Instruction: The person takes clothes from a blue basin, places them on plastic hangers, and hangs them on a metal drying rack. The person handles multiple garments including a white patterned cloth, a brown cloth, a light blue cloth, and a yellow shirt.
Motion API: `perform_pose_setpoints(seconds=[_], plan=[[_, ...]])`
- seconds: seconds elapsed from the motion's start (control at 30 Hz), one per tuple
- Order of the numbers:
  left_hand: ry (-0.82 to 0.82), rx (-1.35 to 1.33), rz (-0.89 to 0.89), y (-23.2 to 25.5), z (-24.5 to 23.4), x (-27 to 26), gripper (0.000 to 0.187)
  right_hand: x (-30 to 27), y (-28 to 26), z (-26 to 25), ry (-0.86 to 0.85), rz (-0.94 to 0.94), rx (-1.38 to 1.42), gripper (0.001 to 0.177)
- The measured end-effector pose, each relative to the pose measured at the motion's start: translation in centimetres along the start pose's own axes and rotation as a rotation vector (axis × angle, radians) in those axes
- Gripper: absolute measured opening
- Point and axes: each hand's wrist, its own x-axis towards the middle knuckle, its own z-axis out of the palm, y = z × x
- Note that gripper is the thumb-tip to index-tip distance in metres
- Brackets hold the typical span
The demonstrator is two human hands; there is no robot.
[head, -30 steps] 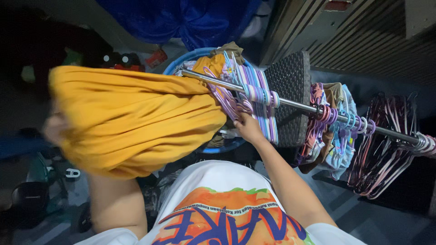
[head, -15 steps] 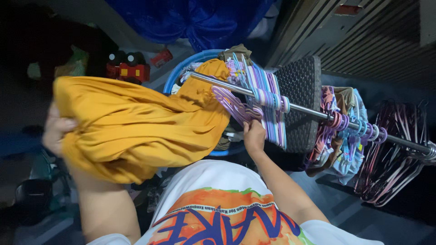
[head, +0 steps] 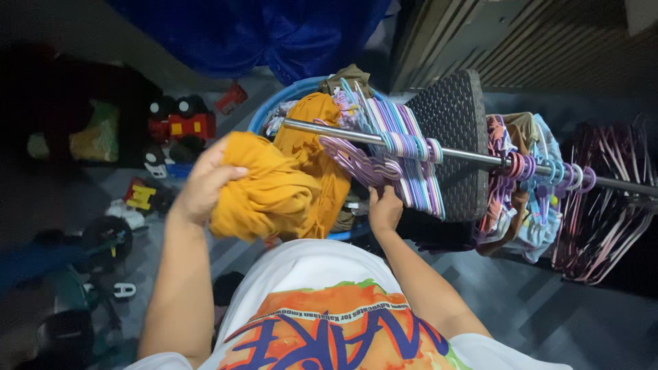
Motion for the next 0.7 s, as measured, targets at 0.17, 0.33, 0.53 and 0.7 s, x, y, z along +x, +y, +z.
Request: perform_pose_setpoints(seconds=[0.17,0.33,0.53,0.7], plan=[[-0.185,0.056,-0.075,-2.8,-0.9,3.4,0.051,1.5,0.9,2.2,0.102,-0.028,0.011,0.030],[-0.183,0.022,-0.180,-5.2,-1.1,5.4,0.059,1.7,0.1,2.2,0.083,0.153,0.019,0.037],[-0.181,0.017,-0.218,-6.9,-0.9,5.9,0.060,-1.4,-2.7,-0.3,0.230,-0.128,-0.005,0.039],[-0.177,0.007,-0.218,-7.2,-1.3,6.1,0.057,-3.4,-4.7,-2.4,0.056,-0.326,0.023,0.031]])
